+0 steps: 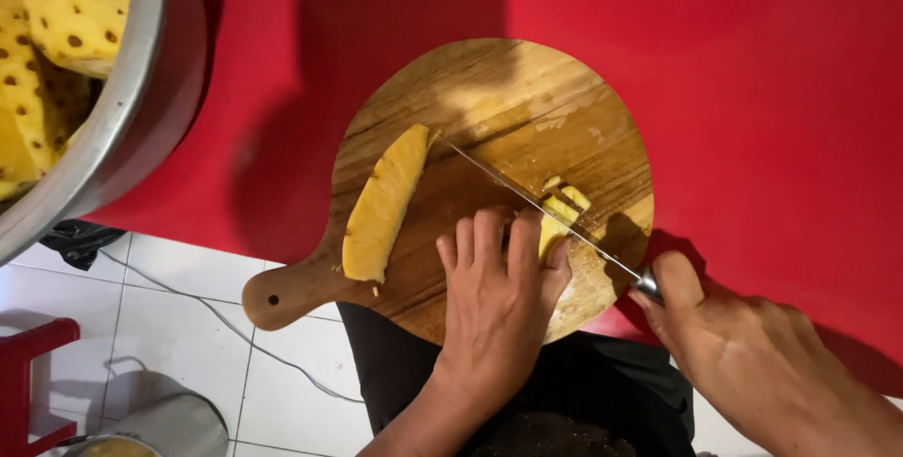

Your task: The person cuts a peeled yellow fruit with brown spots into smaller pieces on a wooden cutting board. They use a knife to slice the fruit into strips and then dice it into cubes.

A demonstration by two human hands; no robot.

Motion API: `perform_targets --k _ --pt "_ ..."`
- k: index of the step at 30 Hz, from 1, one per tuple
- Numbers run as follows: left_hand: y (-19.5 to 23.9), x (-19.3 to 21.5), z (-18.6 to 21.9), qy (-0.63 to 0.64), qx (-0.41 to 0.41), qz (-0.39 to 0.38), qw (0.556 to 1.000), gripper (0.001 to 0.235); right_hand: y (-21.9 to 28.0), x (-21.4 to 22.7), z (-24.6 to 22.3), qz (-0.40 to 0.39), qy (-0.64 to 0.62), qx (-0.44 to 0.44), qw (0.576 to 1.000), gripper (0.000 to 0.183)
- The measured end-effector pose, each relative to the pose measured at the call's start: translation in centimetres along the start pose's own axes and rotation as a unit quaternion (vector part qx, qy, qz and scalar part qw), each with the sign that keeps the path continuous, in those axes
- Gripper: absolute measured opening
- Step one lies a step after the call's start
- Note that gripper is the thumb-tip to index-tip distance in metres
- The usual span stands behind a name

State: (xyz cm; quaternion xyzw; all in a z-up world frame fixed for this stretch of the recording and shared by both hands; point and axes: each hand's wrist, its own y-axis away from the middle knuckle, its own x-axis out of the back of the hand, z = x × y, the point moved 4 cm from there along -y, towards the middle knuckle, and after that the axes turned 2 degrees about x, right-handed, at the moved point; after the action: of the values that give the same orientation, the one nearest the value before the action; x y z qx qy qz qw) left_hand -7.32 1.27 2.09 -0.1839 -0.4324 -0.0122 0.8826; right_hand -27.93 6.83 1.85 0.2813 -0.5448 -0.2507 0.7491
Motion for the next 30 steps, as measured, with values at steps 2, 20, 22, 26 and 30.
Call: perform_targets --k 2,20,22,26,30 --pt "0.0 0.1 0.0 -0.008 -0.005 -0.001 1.0 0.027 -0.2 1.8 -0.9 0.083 -0.014 0.06 0.995 0.041" --pt "0.6 1.0 -0.4 0.009 0.007 0.018 1.0 0.032 1.3 4.2 0.1 0.119 -0.142 0.065 0.981 0.039" --pt "0.5 0.7 -0.5 -0.001 0.006 0.027 1.0 0.03 1.4 3.0 0.3 0.136 -0.124 0.07 0.98 0.037" --pt "0.5 0.0 -0.9 -0.028 0.009 0.042 0.999 0.03 1.3 1.2 0.5 0.083 -0.095 0.029 0.992 0.035" --pt "0.2 0.3 -0.9 -0.041 -0.011 0.046 0.998 0.031 1.4 2.1 0.2 -0.039 -0.106 -0.003 0.994 0.034"
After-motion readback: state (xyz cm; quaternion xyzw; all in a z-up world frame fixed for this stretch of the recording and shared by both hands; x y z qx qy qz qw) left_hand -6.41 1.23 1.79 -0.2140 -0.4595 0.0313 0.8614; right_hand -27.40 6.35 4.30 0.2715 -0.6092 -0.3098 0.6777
